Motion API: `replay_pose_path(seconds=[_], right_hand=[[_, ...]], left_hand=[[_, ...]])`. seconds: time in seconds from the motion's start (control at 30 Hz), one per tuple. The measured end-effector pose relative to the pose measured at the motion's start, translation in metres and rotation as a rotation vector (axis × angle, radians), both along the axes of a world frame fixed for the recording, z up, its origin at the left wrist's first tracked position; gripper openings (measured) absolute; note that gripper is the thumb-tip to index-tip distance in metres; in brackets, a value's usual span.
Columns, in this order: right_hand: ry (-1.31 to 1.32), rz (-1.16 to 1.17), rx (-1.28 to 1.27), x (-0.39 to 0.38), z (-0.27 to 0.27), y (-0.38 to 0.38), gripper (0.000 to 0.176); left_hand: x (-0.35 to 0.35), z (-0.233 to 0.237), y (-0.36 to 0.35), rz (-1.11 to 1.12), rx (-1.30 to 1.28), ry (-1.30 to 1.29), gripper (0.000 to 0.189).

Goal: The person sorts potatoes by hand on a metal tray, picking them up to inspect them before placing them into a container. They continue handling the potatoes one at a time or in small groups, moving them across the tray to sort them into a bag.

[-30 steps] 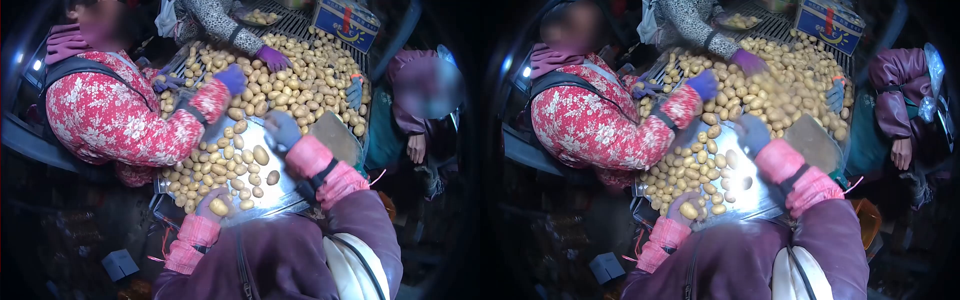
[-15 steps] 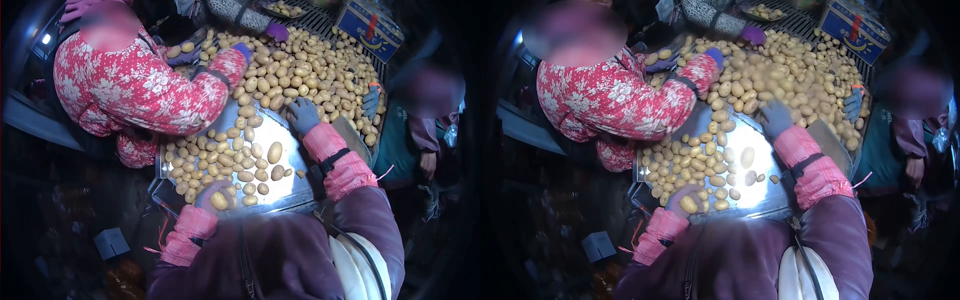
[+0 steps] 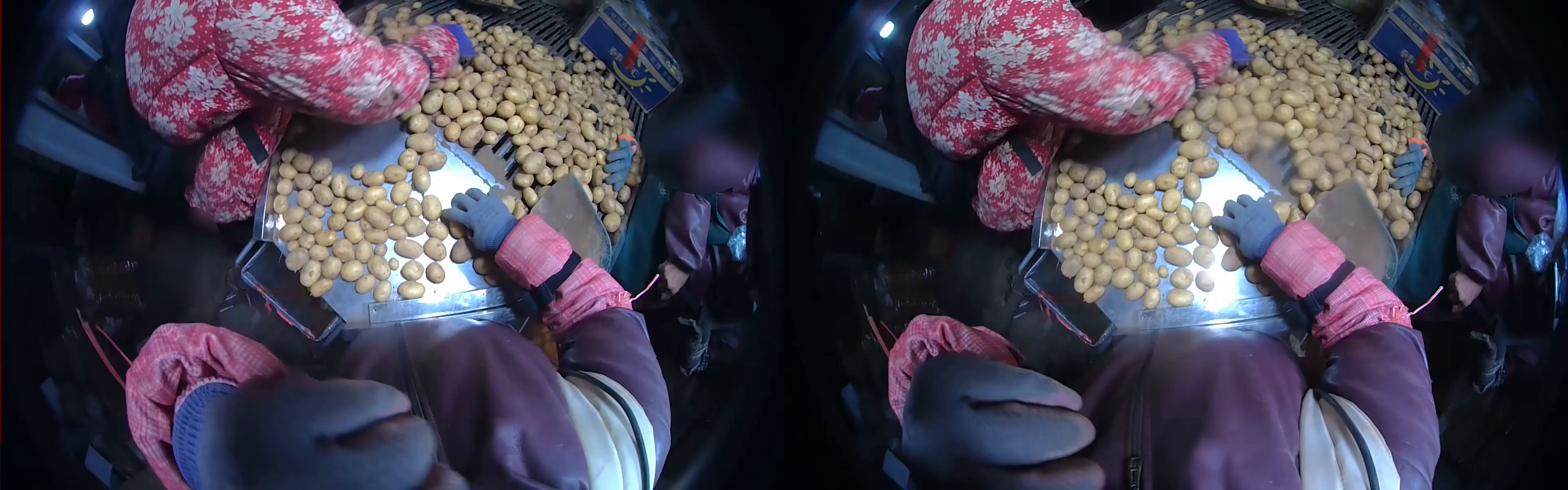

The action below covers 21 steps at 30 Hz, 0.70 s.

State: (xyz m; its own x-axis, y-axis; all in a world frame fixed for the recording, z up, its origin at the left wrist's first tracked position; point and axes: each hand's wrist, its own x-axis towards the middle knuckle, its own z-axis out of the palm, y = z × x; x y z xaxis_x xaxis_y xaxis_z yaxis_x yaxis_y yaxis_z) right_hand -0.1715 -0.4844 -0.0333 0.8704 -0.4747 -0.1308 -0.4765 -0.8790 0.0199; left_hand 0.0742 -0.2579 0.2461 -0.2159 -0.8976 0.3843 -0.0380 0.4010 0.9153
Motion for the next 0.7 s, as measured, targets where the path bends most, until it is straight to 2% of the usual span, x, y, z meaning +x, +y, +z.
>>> replay_pose_path(seconds=[0.1, 0.27, 0.53, 0.7], right_hand=[[0.078, -0.005, 0.109, 0.009, 0.006, 0.004, 0.045], [0.117, -0.010, 0.090, 0.014, 0.003, 0.009, 0.033], [0.220, -0.138, 0.179, 0.019, 0.015, 0.016, 0.036], [0.035, -0.196, 0.181, 0.009, 0.001, 0.016, 0.040]], left_hand=[[-0.009, 0.006, 0.011, -0.029, -0.102, -0.069, 0.017], [-0.011, 0.007, 0.027, -0.050, -0.160, -0.096, 0.021], [-0.019, 0.016, 0.031, -0.049, -0.219, -0.152, 0.029], [-0.027, 0.019, 0.034, -0.065, -0.275, -0.201, 0.034]])
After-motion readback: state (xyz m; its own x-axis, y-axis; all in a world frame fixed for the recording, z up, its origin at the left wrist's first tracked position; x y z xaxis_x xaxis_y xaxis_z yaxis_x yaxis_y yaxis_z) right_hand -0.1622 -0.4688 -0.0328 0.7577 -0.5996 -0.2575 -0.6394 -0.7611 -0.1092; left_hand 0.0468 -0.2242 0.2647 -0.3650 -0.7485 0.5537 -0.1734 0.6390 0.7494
